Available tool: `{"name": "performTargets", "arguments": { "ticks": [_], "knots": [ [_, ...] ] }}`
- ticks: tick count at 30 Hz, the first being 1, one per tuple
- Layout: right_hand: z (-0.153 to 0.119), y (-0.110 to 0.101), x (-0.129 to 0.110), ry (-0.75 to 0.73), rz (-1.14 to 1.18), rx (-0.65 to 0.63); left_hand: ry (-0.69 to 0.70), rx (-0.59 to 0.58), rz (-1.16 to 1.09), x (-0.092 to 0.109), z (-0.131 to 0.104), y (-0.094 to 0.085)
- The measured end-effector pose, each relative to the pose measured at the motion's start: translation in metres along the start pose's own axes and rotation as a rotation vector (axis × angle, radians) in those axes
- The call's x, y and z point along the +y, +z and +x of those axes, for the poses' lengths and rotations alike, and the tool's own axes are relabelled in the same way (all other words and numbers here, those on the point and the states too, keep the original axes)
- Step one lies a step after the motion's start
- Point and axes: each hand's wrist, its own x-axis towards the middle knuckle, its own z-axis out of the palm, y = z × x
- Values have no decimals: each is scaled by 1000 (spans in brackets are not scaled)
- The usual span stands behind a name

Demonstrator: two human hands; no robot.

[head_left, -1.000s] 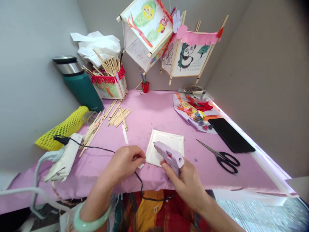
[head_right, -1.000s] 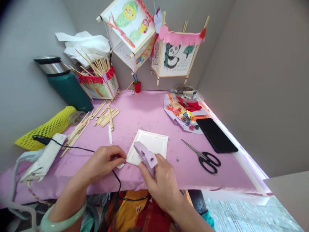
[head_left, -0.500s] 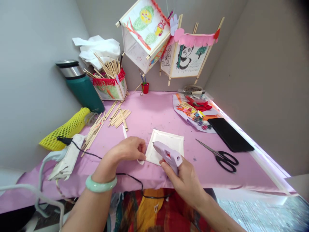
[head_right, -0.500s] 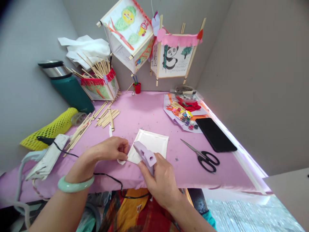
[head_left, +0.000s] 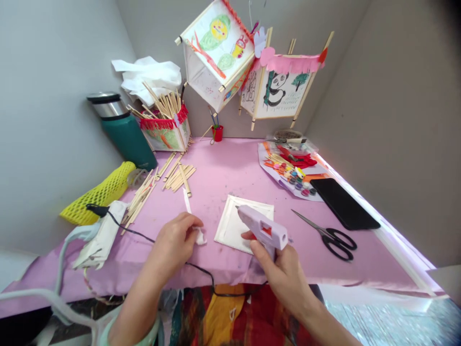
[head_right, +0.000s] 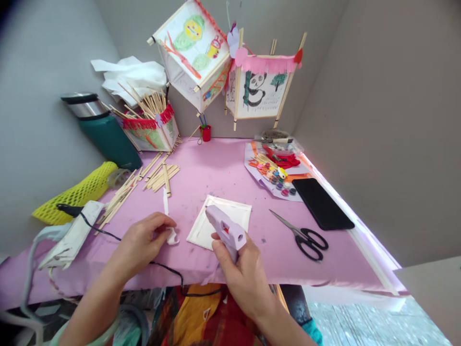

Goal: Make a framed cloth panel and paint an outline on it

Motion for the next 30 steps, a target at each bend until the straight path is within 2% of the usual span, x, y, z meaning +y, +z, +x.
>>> {"name": "performTargets", "arguments": {
  "ticks": [2, 3, 4, 6, 8, 10, 14, 20, 23, 30],
  "knots": [
    [-2, 0, -4, 4, 40, 17, 61, 157, 81, 2, -6, 1],
    [-2, 1, -7, 8, 56, 15, 91, 184, 87, 4, -8, 3],
    [-3, 1, -9, 15, 69, 9, 109, 169, 74, 6, -10, 5],
    [-3, 2, -12, 38, 88, -12, 93, 57, 28, 12, -11, 12],
    [-2, 4, -13, 66, 100, -35, 13, -37, -2, 17, -10, 19],
    [-1, 6, -12, 87, 100, -55, -71, -75, -18, 21, -6, 23],
    [1, 9, -8, 78, 62, -57, -145, -180, -11, 21, 10, 20],
    [4, 10, -5, 42, 50, -80, -109, -365, 65, 22, 34, 12],
    [4, 10, -5, 58, 57, -65, -102, -376, 77, 24, 38, 12],
    [4, 8, -11, 104, 82, -78, -142, -312, 46, 20, 37, 16]
  ]
}}
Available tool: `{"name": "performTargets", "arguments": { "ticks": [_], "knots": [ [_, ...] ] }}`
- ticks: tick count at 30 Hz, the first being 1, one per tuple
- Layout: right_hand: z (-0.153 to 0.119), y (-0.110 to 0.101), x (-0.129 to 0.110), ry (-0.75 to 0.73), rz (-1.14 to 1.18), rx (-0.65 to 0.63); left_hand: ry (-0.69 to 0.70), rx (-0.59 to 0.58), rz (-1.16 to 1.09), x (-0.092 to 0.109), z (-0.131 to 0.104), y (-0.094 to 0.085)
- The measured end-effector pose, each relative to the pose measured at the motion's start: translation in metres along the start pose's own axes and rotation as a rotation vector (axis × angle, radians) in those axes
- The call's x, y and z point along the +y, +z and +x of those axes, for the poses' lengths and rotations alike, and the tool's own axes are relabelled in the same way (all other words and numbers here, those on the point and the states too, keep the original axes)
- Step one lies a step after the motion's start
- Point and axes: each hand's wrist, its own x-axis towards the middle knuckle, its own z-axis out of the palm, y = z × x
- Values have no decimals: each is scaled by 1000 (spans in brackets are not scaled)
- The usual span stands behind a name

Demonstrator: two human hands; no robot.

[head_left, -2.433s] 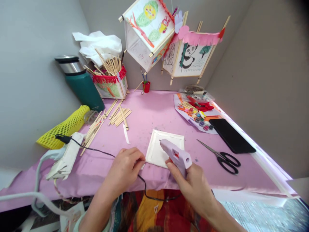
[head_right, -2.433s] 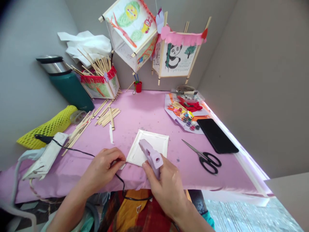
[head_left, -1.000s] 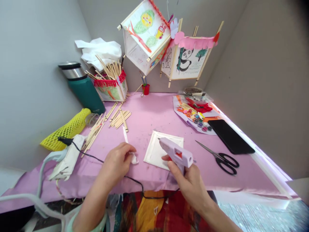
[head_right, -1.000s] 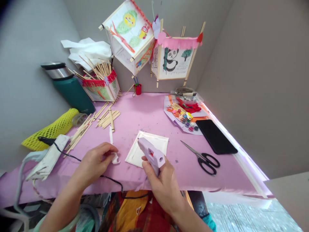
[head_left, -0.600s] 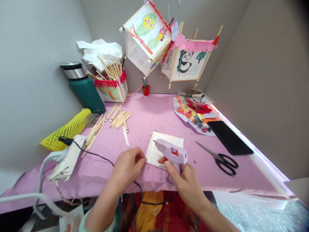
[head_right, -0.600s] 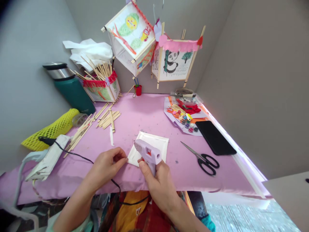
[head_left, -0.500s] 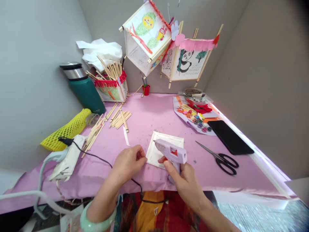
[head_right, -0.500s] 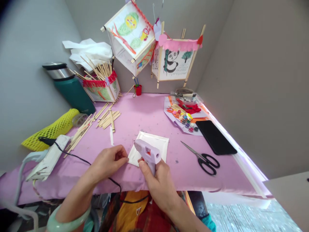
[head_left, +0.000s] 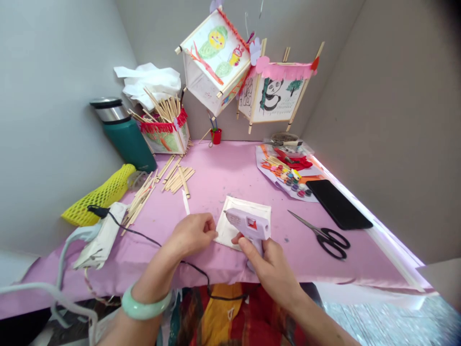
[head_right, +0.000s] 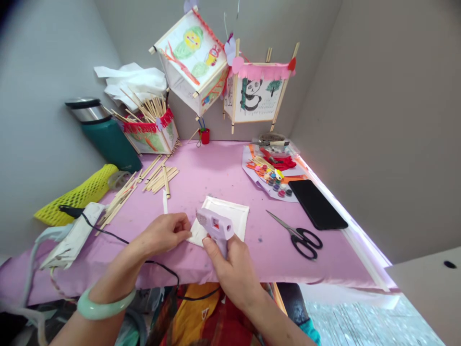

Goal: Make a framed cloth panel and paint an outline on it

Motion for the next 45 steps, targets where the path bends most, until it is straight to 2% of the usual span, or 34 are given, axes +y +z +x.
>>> {"name": "performTargets", "arguments": {
  "ticks": [2, 5, 7, 10, 12, 17, 22, 25, 31, 38, 42, 43, 45],
  "knots": [
    [0, -1, -2, 22, 4, -1, -25, 72, -39, -2, -2, 1],
    [1, -3, -3, 53, 10, -3, -19, 268, -116, -4, -13, 6],
    [1, -4, -3, 55, 16, 2, 86, 362, -122, -6, -25, 13],
    [1, -3, -2, 50, 21, 4, 305, 410, -29, -10, -45, 27],
    [1, -3, -2, 40, 20, 0, 368, 439, 78, -11, -54, 34],
    [1, -1, -2, 37, 17, 0, 426, 423, 343, -4, -57, 35],
    [2, -1, -1, 42, 1, 12, 441, 387, 437, 5, -48, 28],
    [2, -1, -2, 47, 3, 13, 433, 371, 380, 4, -46, 28],
    [1, -2, -4, 34, 38, 10, 386, 451, -36, -8, -47, 35],
    [3, -1, -4, 54, 49, -5, 422, 423, 261, 3, -46, 36],
    [3, -5, -6, 50, 106, -3, 426, 403, 216, 0, -46, 35],
    [2, -6, -7, 49, 115, 11, 420, 428, 174, -2, -47, 34],
    [-2, -9, -8, 40, 120, 70, 392, 560, 73, -2, -50, 34]
  ]
}}
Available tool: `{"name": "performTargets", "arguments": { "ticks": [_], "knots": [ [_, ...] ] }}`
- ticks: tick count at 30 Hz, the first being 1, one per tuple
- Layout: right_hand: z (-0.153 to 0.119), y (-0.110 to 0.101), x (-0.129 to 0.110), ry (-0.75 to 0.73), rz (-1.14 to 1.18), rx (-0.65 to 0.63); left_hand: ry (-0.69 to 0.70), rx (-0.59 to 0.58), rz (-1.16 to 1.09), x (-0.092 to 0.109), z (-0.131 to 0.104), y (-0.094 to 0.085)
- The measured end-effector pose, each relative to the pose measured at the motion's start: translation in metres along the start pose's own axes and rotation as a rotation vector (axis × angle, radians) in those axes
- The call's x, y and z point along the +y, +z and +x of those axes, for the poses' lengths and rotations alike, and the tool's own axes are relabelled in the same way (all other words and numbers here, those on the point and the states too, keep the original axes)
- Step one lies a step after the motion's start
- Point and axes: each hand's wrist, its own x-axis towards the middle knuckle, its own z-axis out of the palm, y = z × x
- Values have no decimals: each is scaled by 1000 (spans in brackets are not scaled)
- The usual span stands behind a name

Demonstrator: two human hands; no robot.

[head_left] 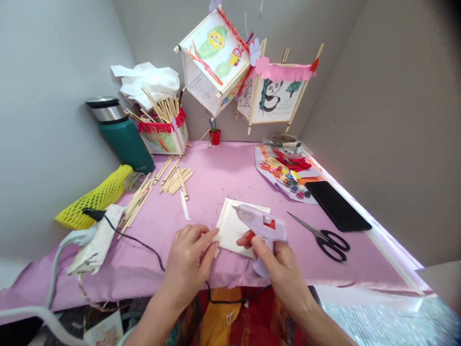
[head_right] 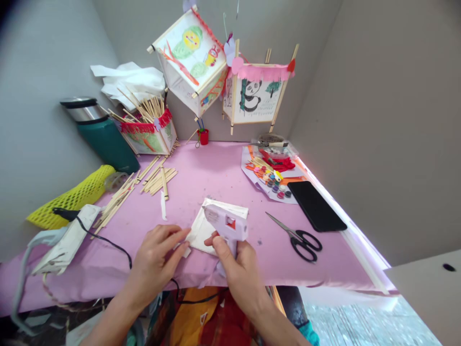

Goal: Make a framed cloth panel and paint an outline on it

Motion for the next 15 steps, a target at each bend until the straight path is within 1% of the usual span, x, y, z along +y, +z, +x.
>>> {"name": "performTargets", "arguments": {
  "ticks": [2, 3, 4, 5, 7, 9, 10, 12, 14, 15],
  "knots": [
    [-5, -2, 0, -21, 3, 78, -61, 168, -82, 8, -2, -3],
    [-7, -2, 2, -28, 12, 106, -92, 196, -155, 14, -2, -5],
    [-10, -1, 3, -29, 31, 120, -122, 159, -260, 23, -2, -6],
    [-13, 0, 5, -24, 62, 121, -156, 59, -396, 32, -1, -7],
    [-17, 4, 11, -13, 138, 106, -250, -192, -668, 51, 0, -7],
    [-19, 8, 16, -14, 185, 97, -313, -330, -866, 66, 2, -4],
    [-19, 10, 17, -15, 190, 95, -334, -363, -926, 72, 3, -1],
    [-17, 10, 19, -16, 171, 84, -363, -391, -997, 77, 4, 3],
    [-14, 9, 18, -24, 138, 42, -404, -386, -1078, 77, 5, 7],
    [-13, 8, 16, -45, 120, 5, -437, -360, -1139, 76, 5, 7]
  ]
}}
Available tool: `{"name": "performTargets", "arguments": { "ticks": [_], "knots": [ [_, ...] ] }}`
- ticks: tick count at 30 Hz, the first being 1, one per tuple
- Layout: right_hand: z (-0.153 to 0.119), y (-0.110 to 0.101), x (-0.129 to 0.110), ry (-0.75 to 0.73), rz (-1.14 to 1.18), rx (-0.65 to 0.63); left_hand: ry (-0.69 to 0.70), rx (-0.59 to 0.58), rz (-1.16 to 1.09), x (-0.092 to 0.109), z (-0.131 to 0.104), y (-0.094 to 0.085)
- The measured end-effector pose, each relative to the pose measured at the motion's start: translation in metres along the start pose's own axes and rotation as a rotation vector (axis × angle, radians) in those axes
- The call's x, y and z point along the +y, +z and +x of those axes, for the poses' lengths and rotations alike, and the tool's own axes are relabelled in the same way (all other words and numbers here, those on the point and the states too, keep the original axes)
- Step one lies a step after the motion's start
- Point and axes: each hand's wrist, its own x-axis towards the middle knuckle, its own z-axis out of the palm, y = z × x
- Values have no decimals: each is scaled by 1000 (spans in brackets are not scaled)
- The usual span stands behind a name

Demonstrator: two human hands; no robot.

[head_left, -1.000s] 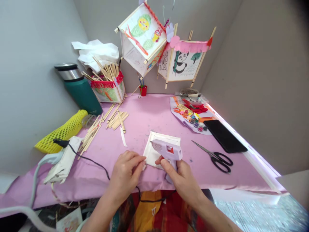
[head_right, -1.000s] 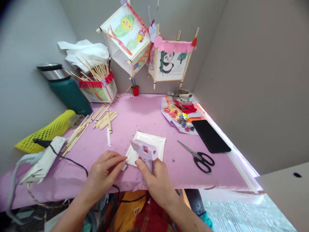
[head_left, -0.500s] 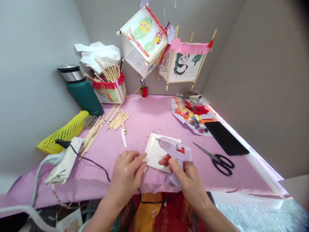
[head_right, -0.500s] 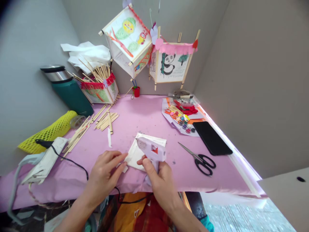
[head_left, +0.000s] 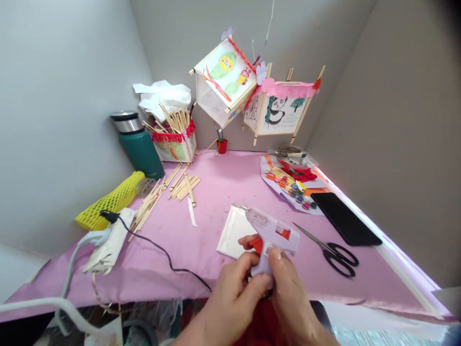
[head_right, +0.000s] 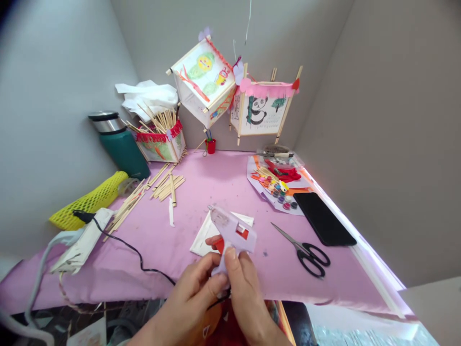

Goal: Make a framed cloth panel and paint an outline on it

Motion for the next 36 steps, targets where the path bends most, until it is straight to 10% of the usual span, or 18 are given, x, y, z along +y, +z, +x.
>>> {"name": "performTargets", "arguments": {
  "ticks": [6, 21, 29, 36],
  "knots": [
    [1, 0, -13, -148, -100, -209, -33, 162, -442, -4, 3, -13],
    [12, 7, -12, -567, -482, 54, -77, 142, -787, 6, 4, -23],
    [42, 12, -19, -347, -618, -90, -140, 507, -115, 3, 2, -96],
    [97, 68, -31, -392, -1028, -371, -414, 685, 766, -4, 14, -170]
  ]
}}
